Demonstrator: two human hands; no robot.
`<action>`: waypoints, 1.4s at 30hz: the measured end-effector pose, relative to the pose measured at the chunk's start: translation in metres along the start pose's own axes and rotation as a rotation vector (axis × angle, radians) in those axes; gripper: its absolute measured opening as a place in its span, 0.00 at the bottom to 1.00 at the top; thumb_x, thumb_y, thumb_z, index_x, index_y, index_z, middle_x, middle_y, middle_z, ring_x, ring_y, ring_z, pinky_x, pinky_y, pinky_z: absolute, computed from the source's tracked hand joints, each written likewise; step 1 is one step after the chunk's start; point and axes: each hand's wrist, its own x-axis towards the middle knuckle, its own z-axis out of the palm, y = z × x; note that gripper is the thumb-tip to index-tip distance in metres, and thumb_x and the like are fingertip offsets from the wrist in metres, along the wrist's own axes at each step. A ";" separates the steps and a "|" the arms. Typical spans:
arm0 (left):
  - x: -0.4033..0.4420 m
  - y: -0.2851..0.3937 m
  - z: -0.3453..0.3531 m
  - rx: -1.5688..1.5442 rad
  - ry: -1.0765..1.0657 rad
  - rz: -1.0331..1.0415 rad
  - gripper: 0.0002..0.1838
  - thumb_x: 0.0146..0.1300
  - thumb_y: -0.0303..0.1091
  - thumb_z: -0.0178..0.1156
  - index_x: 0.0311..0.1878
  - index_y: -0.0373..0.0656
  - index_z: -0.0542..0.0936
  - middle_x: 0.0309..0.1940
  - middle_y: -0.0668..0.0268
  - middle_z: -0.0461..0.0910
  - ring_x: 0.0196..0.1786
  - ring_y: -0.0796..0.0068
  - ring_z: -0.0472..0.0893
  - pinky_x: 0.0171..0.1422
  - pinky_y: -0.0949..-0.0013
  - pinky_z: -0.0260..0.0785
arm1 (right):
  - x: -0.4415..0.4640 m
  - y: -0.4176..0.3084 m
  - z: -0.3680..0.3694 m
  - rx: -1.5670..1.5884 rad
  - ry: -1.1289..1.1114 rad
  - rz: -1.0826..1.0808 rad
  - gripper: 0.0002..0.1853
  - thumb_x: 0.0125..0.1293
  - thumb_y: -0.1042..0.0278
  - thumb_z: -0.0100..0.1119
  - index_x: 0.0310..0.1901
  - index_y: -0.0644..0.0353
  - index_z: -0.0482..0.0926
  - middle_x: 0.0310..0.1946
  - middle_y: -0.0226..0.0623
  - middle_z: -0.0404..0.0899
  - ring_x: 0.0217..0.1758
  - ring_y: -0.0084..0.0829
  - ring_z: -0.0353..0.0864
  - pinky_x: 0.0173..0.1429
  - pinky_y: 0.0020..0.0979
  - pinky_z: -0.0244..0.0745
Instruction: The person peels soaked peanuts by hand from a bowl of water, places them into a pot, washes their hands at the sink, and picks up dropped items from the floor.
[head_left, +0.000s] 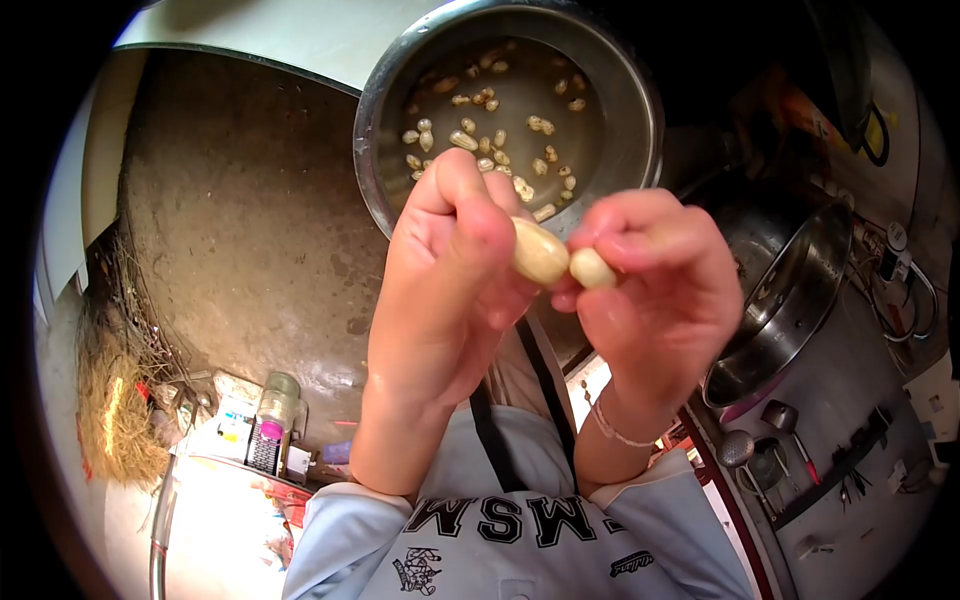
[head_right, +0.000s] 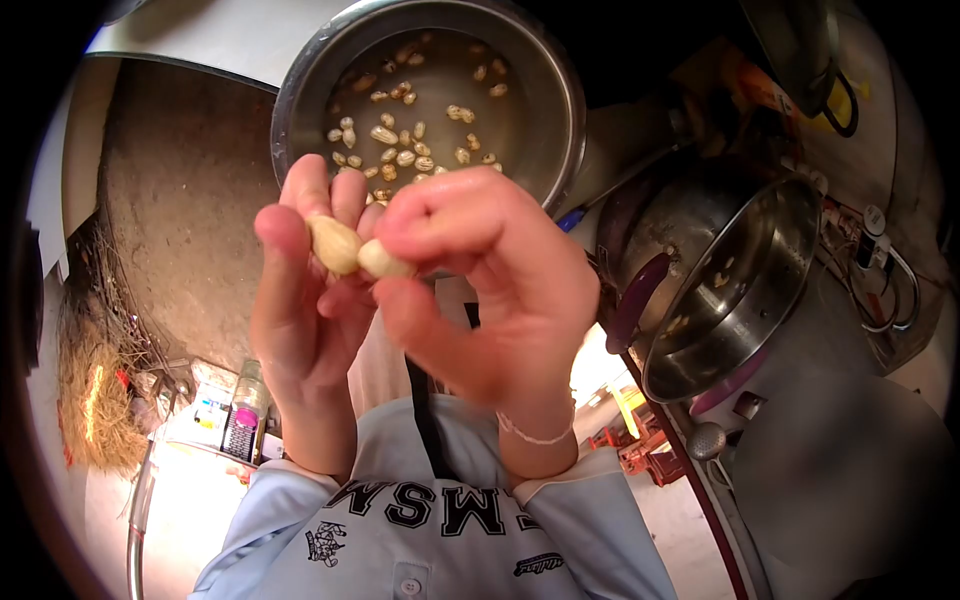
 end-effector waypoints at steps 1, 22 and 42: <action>0.001 0.000 0.002 -0.020 0.071 0.016 0.11 0.56 0.33 0.56 0.31 0.43 0.63 0.20 0.70 0.67 0.24 0.81 0.70 0.26 0.82 0.66 | 0.003 0.003 -0.001 0.000 -0.001 -0.002 0.09 0.44 0.85 0.58 0.30 0.67 0.73 0.29 0.36 0.72 0.31 0.22 0.72 0.32 0.21 0.69; 0.117 -0.045 -0.103 2.041 0.182 -0.004 0.26 0.57 0.49 0.48 0.16 0.34 0.72 0.12 0.55 0.71 0.19 0.62 0.74 0.24 0.66 0.64 | 0.073 0.148 -0.071 -1.099 0.097 0.244 0.13 0.57 0.64 0.47 0.25 0.65 0.76 0.26 0.52 0.75 0.33 0.49 0.75 0.38 0.41 0.69; -0.010 0.011 0.072 0.830 -0.090 -0.022 0.18 0.66 0.48 0.31 0.41 0.42 0.62 0.17 0.73 0.60 0.16 0.88 0.54 0.17 0.83 0.45 | -0.004 -0.031 -0.008 -0.254 -0.066 -0.281 0.16 0.64 0.61 0.41 0.46 0.64 0.69 0.44 0.40 0.68 0.46 0.34 0.66 0.53 0.30 0.58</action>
